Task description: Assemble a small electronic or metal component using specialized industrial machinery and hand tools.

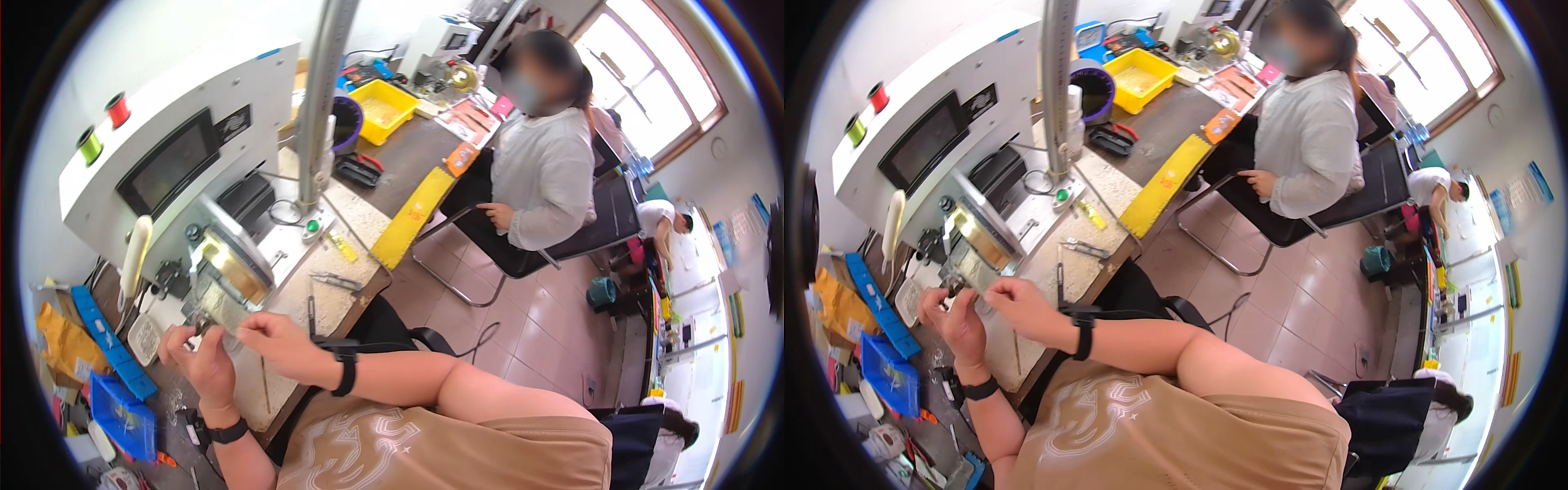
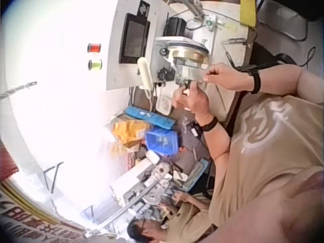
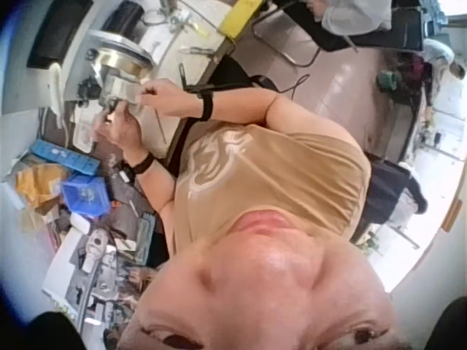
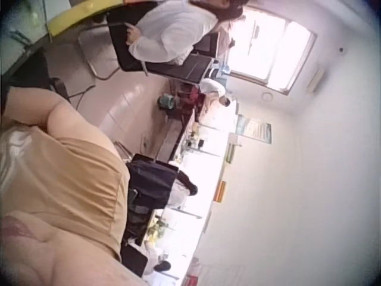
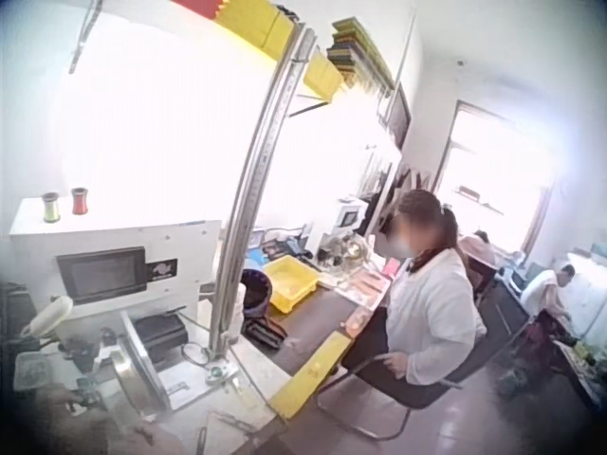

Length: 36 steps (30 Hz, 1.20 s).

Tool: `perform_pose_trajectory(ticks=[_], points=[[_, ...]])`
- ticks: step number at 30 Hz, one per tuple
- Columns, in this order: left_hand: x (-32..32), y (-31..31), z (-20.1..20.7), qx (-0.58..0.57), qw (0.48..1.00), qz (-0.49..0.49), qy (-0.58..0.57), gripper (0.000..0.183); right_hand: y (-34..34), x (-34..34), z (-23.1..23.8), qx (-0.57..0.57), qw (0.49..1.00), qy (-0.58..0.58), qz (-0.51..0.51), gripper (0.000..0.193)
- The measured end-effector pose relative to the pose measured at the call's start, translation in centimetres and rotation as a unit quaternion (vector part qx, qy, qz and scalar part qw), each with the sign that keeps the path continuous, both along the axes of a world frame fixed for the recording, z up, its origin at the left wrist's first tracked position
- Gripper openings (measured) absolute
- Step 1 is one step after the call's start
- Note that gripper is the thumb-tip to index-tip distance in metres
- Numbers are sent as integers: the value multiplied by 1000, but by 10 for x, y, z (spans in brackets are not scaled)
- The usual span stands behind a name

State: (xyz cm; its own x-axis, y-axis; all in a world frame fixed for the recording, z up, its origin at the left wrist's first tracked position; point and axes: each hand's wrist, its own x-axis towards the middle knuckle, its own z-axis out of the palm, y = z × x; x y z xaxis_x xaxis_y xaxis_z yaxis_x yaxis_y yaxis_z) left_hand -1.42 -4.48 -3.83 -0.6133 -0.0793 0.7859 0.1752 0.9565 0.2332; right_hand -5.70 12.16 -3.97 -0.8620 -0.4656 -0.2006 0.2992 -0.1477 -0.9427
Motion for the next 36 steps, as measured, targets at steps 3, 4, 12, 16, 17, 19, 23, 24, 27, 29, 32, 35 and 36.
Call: perform_pose_trajectory(ticks=[3,4,12,16,17,19,23,24,27,29,32,35,36], points=[[0,-1,-7,-11,1000,2,17,22,42,-3,5,112,978,175,31,14],[-4,1,-8,-6,999,3,35,21,54,-10,-1,133,953,272,11,11],[-8,1,-7,20,999,16,42,33,107,-86,22,350,761,521,164,10],[-3,-1,-10,20,998,21,47,34,73,-73,13,341,662,617,254,12],[-2,-2,-11,19,999,18,38,36,63,-67,13,339,664,616,257,12],[-1,-4,-10,18,999,21,35,36,45,-54,11,298,621,654,313,18],[-3,-2,-9,12,999,22,34,36,22,-36,3,292,537,717,335,18],[-3,-3,-10,13,999,23,32,36,19,-33,2,290,538,716,337,18],[-3,-5,-12,17,999,23,34,37,15,-31,6,314,485,720,385,16],[-4,-6,-13,16,999,21,44,37,19,-33,13,267,500,731,380,15],[-3,-6,-11,14,999,24,38,37,30,-35,27,203,606,710,295,14],[-3,-8,-10,2,999,26,37,36,39,-39,20,101,741,649,135,23],[-3,-8,-10,3,999,26,36,36,43,-37,21,115,779,608,101,23]])
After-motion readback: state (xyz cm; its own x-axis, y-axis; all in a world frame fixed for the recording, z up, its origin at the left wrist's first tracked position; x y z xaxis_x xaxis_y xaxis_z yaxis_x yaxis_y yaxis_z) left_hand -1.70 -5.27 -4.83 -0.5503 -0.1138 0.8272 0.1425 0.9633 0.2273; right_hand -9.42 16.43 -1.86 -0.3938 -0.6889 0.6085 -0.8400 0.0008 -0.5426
